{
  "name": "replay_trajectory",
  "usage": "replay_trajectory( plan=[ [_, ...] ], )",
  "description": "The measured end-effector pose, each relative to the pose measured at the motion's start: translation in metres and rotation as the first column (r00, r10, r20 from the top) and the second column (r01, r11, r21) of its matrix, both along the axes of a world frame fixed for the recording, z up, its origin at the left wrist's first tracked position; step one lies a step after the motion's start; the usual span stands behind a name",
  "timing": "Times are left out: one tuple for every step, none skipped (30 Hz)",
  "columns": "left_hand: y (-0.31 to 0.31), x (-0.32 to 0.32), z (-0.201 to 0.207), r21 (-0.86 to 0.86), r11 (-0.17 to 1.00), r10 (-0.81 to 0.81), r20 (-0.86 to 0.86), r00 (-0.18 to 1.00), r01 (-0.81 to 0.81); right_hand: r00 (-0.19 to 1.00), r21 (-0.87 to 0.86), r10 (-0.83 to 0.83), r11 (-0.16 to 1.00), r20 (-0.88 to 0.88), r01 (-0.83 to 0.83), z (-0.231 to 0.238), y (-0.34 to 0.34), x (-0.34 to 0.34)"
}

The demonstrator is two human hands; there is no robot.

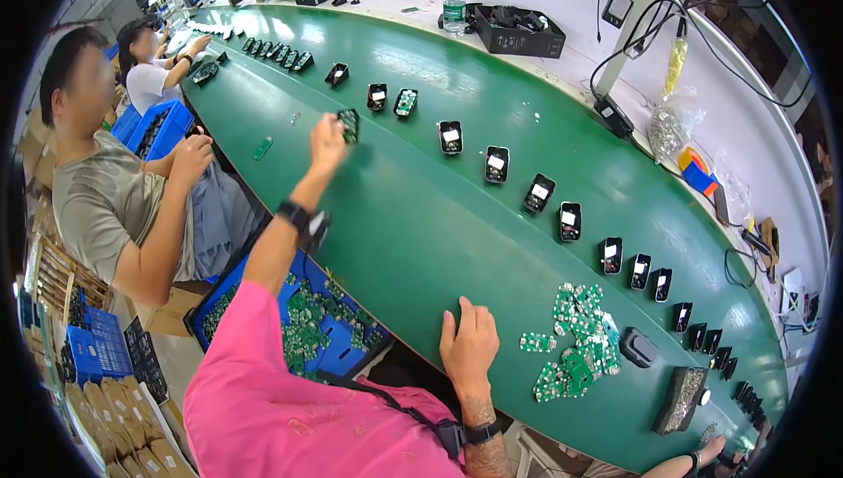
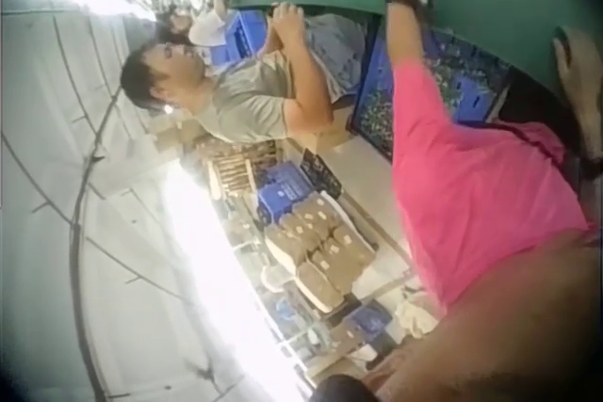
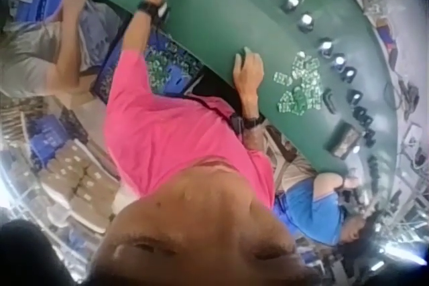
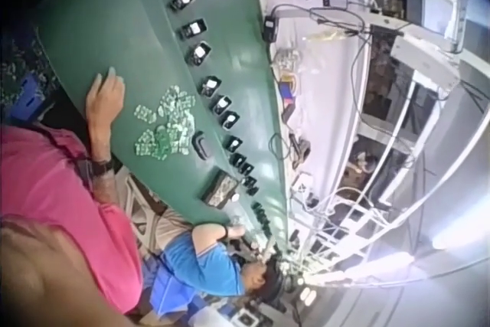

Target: Assembling small electronic circuit boards into plastic casings on a production line.

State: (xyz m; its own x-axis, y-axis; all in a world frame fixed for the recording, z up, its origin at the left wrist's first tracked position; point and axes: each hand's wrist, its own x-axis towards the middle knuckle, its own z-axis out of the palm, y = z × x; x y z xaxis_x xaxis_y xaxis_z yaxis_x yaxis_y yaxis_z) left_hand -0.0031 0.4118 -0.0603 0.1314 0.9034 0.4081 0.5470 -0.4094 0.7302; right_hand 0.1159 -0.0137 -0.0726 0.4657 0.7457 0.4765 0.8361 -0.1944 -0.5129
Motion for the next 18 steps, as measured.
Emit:
replay_trajectory(
  plan=[
    [0.042, -0.010, -0.007, 0.166, 0.976, 0.168, -0.181, 0.969, -0.139, 0.999, -0.052, -0.009, 0.999, -0.031, 0.008, 0.002, 0.005, -0.003],
    [0.066, -0.004, -0.012, 0.167, 0.978, 0.156, -0.179, 0.971, -0.126, 0.999, -0.050, -0.022, 0.999, -0.029, 0.021, 0.002, 0.007, -0.002],
    [0.083, 0.003, -0.013, 0.100, 0.978, 0.196, -0.173, 0.965, -0.181, 0.999, -0.074, -0.038, 0.997, -0.034, 0.035, 0.001, 0.007, -0.001],
    [0.099, 0.010, -0.015, 0.034, 0.971, 0.239, -0.170, 0.956, -0.236, 0.998, -0.096, -0.051, 0.994, -0.039, 0.047, 0.001, 0.008, 0.001],
    [0.110, 0.021, -0.018, 0.053, 0.970, 0.242, -0.191, 0.951, -0.236, 0.997, -0.098, -0.064, 0.993, -0.032, 0.060, 0.002, 0.008, 0.003],
    [0.121, 0.030, -0.018, 0.051, 0.972, 0.235, -0.184, 0.954, -0.230, 0.996, -0.152, -0.063, 0.987, -0.056, 0.054, 0.005, 0.007, 0.003],
    [0.133, 0.036, -0.017, 0.030, 0.975, 0.221, -0.197, 0.955, -0.219, 0.995, -0.203, -0.060, 0.978, -0.082, 0.042, 0.007, 0.008, 0.002],
    [0.141, 0.042, -0.017, 0.008, 0.978, 0.205, -0.210, 0.956, -0.208, 0.995, -0.203, -0.063, 0.978, -0.074, 0.047, 0.007, 0.007, 0.003],
    [0.148, 0.050, -0.017, -0.002, 0.972, 0.232, -0.193, 0.953, -0.237, 0.994, -0.210, -0.076, 0.976, -0.073, 0.059, 0.006, 0.007, 0.002],
    [0.156, 0.052, -0.016, -0.001, 0.970, 0.237, -0.187, 0.953, -0.241, 0.994, -0.216, -0.084, 0.974, -0.073, 0.067, 0.006, 0.009, 0.002],
    [0.162, 0.054, -0.017, 0.028, 0.979, 0.204, -0.217, 0.955, -0.203, 0.994, -0.219, -0.079, 0.974, -0.076, 0.061, 0.005, 0.010, 0.002],
    [0.168, 0.052, -0.017, 0.058, 0.984, 0.176, -0.249, 0.952, -0.167, 0.993, -0.187, -0.082, 0.980, -0.088, 0.064, 0.004, 0.011, 0.001],
    [0.176, 0.043, -0.014, 0.085, 0.983, 0.177, -0.275, 0.945, -0.160, 0.992, -0.153, -0.080, 0.986, -0.101, 0.064, 0.004, 0.014, 0.000],
    [0.187, 0.026, -0.011, -0.025, 0.993, 0.103, -0.214, 0.971, -0.111, 0.992, -0.155, -0.062, 0.987, -0.109, 0.045, 0.006, 0.015, -0.003],
    [0.179, 0.033, -0.005, 0.057, 0.995, 0.098, -0.253, 0.962, -0.087, 0.991, -0.168, -0.082, 0.984, -0.107, 0.063, 0.008, 0.014, -0.002],
    [0.172, 0.037, 0.004, 0.141, 0.988, 0.097, -0.293, 0.951, -0.058, 0.989, -0.178, -0.101, 0.981, -0.108, 0.081, 0.009, 0.013, -0.001],
    [0.149, 0.044, 0.018, 0.213, 0.974, -0.007, -0.321, 0.947, 0.079, 0.987, -0.185, -0.127, 0.977, -0.098, 0.108, 0.007, 0.010, 0.002],
    [0.138, 0.036, 0.024, 0.216, 0.973, -0.006, -0.324, 0.946, 0.080, 0.988, -0.172, -0.118, 0.980, -0.102, 0.099, 0.006, 0.009, 0.001]
  ],
)
